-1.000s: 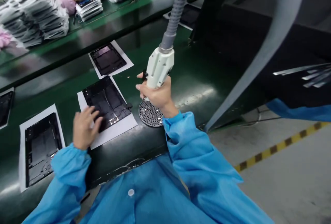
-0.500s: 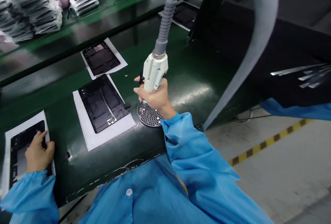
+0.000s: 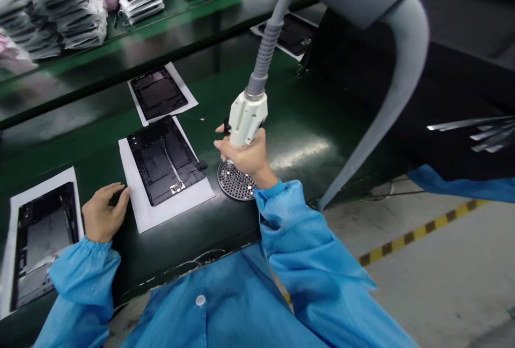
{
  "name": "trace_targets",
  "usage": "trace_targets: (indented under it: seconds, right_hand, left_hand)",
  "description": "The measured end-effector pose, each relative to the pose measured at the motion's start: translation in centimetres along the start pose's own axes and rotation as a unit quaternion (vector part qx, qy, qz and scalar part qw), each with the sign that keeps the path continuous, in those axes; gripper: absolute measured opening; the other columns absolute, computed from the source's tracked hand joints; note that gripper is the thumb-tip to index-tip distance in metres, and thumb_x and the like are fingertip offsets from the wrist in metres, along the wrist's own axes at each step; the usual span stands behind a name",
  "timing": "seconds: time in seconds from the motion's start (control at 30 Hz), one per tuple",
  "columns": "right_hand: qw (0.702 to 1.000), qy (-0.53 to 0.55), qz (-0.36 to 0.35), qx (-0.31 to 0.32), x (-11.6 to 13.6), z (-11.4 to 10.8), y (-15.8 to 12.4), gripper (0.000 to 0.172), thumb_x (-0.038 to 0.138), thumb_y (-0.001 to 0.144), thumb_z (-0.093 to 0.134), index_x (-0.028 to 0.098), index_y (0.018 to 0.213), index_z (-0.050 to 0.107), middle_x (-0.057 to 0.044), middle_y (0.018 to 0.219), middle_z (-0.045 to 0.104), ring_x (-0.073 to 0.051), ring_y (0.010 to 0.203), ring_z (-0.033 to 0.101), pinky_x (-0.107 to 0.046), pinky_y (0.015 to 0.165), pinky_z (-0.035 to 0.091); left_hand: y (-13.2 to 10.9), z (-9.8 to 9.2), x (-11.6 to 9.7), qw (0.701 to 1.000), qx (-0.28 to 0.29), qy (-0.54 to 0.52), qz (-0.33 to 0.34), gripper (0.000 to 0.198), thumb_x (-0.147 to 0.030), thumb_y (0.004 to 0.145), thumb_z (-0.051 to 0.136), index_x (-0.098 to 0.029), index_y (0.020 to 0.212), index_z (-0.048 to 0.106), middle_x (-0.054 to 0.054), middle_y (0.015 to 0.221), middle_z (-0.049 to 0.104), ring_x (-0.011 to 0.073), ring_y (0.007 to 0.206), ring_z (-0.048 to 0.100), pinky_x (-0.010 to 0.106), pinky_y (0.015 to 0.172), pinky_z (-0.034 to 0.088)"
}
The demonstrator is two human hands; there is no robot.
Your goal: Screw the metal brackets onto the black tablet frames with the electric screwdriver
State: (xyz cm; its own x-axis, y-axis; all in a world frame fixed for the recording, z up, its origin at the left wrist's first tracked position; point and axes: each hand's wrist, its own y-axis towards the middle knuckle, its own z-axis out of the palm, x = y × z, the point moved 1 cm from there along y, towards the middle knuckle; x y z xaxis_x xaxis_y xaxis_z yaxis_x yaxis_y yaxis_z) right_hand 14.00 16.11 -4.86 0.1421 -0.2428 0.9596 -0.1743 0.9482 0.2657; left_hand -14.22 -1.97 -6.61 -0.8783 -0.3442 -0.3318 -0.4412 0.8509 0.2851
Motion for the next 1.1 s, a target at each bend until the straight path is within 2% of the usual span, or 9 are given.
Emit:
trace_targets:
  seconds: [0.07, 0.17, 0.3, 0.47, 0.57, 0.67, 0.77, 0.87, 1.1]
  right_hand:
    - [1.000, -0.001, 0.001, 0.000, -0.1, 0.0, 0.0, 0.022, 0.025, 0.064, 0.077, 0.020, 0.079, 0.062, 0.007, 0.044, 0.055, -0.012, 0.036, 0.052, -0.029, 0.040, 0.046]
    - [1.000, -0.004, -0.001, 0.004, -0.3, -0.1, 0.0, 0.022, 0.022, 0.064, 0.075, 0.019, 0.081, 0.062, 0.007, 0.045, 0.055, -0.012, 0.037, 0.052, -0.028, 0.041, 0.046]
    - [1.000, -0.013, -0.006, 0.008, -0.2, -0.3, -0.1, 0.021, 0.018, 0.065, 0.073, 0.019, 0.083, 0.062, 0.006, 0.046, 0.056, -0.012, 0.037, 0.053, -0.028, 0.041, 0.046]
    - [0.998, 0.054, -0.043, -0.004, 0.9, 1.4, -1.2, 0.022, 0.018, 0.069, 0.074, 0.020, 0.089, 0.063, 0.008, 0.047, 0.055, -0.011, 0.039, 0.052, -0.029, 0.044, 0.048]
    - [0.993, 0.097, -0.029, 0.056, 1.4, 4.5, -2.1, 0.023, 0.019, 0.071, 0.074, 0.020, 0.091, 0.062, 0.008, 0.047, 0.055, -0.011, 0.039, 0.052, -0.029, 0.045, 0.048]
    - [0.988, 0.082, 0.010, 0.131, 1.4, 7.9, -3.0, 0.023, 0.021, 0.070, 0.072, 0.020, 0.090, 0.060, 0.007, 0.047, 0.056, -0.011, 0.038, 0.053, -0.029, 0.045, 0.049]
    - [0.982, 0.068, 0.030, 0.173, 0.7, 10.0, -3.7, 0.023, 0.023, 0.070, 0.070, 0.019, 0.089, 0.058, 0.008, 0.046, 0.055, -0.011, 0.038, 0.053, -0.028, 0.044, 0.048]
    - [0.980, 0.062, 0.034, 0.188, -0.2, 10.5, -4.1, 0.024, 0.023, 0.071, 0.069, 0.018, 0.091, 0.057, 0.008, 0.047, 0.055, -0.011, 0.039, 0.053, -0.028, 0.046, 0.049]
    - [0.973, 0.015, 0.050, 0.225, -0.8, 9.8, -4.7, 0.024, 0.030, 0.074, 0.069, 0.019, 0.091, 0.056, 0.008, 0.047, 0.052, -0.011, 0.043, 0.054, -0.030, 0.049, 0.052]
  left_hand:
    - [1.0, -0.2, -0.6, 0.998, 0.029, 0.001, -0.053, 0.039, -0.049, 0.083, 0.052, -0.017, 0.086, 0.072, 0.008, 0.085, 0.075, 0.0241, 0.082, 0.070, 0.033, 0.076, 0.052]
    - [2.1, -0.5, -1.1, 0.986, 0.117, -0.019, -0.120, 0.041, -0.055, 0.079, 0.053, -0.019, 0.074, 0.071, 0.004, 0.061, 0.069, 0.0229, 0.066, 0.069, 0.031, 0.071, 0.049]
    - [2.6, -0.4, -1.8, 0.968, 0.193, -0.040, -0.156, 0.046, -0.061, 0.077, 0.054, -0.020, 0.060, 0.064, 0.002, 0.050, 0.062, 0.0201, 0.057, 0.063, 0.029, 0.062, 0.043]
    - [2.4, 0.7, -3.0, 0.973, 0.200, 0.000, -0.115, 0.054, -0.062, 0.074, 0.061, -0.021, 0.043, 0.042, 0.000, 0.045, 0.048, 0.0150, 0.051, 0.048, 0.029, 0.054, 0.031]
    - [2.4, 1.3, -3.3, 0.973, 0.203, -0.020, -0.111, 0.053, -0.055, 0.075, 0.064, -0.021, 0.043, 0.040, -0.001, 0.045, 0.043, 0.0134, 0.050, 0.043, 0.029, 0.054, 0.029]
    - [2.2, 1.4, -3.3, 0.971, 0.202, -0.039, -0.122, 0.051, -0.050, 0.075, 0.067, -0.020, 0.044, 0.040, -0.002, 0.045, 0.042, 0.0123, 0.050, 0.041, 0.029, 0.055, 0.030]
    - [1.9, 1.4, -3.5, 0.968, 0.201, -0.063, -0.133, 0.049, -0.050, 0.074, 0.069, -0.020, 0.045, 0.043, -0.003, 0.046, 0.043, 0.0117, 0.050, 0.040, 0.029, 0.056, 0.031]
    - [1.8, 1.6, -3.6, 0.967, 0.198, -0.081, -0.134, 0.049, -0.049, 0.074, 0.070, -0.020, 0.045, 0.043, -0.003, 0.046, 0.042, 0.0113, 0.050, 0.039, 0.029, 0.054, 0.029]
    - [1.7, 1.9, -3.7, 0.963, 0.212, -0.084, -0.141, 0.048, -0.050, 0.073, 0.071, -0.019, 0.047, 0.044, -0.002, 0.048, 0.044, 0.0123, 0.053, 0.041, 0.029, 0.055, 0.029]
